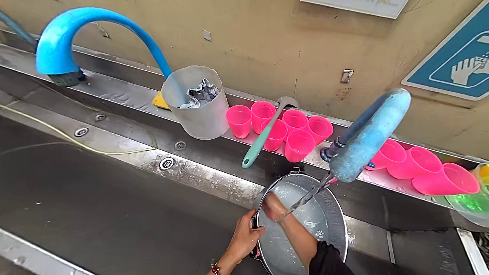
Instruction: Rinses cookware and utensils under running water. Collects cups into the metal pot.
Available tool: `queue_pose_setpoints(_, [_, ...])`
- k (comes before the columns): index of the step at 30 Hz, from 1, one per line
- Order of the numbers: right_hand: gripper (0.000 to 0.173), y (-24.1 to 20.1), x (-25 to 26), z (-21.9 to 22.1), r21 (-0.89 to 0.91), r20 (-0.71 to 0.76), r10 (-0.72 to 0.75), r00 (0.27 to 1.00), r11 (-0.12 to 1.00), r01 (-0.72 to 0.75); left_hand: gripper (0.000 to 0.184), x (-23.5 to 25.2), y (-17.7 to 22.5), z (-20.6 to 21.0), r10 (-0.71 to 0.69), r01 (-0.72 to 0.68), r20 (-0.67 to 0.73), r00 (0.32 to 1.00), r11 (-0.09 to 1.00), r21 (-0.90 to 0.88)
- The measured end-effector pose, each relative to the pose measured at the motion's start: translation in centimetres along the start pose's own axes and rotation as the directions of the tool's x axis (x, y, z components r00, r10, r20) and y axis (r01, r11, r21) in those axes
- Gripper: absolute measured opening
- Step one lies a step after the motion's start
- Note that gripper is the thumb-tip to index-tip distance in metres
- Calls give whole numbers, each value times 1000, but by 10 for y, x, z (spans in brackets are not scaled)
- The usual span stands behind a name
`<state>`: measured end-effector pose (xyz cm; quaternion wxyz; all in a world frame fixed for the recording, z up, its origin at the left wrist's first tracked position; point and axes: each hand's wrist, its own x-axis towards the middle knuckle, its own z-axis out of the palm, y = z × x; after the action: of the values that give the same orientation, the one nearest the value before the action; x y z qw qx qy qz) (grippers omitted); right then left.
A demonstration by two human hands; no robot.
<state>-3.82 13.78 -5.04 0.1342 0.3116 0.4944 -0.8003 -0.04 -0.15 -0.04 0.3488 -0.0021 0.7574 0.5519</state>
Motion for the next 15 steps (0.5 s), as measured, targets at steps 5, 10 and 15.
queue_pose_setpoints(5, [24, -61, 14, -9, 492, -416, -78, 906, 819, 296, 42, -2, 1, -1, -6, 6, 15, 1000, 1000, -27])
queue_pose_setpoints(10, [23, -69, -7, 6, 429, -299, -33, 954, 888, 165, 45, 2, 3, -3, 14, -13, 19, 1000, 1000, -21])
queue_pose_setpoints(15, [33, -13, -31, 12, 164, -45, 53, 998, 985, -45, 41, 3, 0, -1, 32, -32, 12, 999, 999, -6])
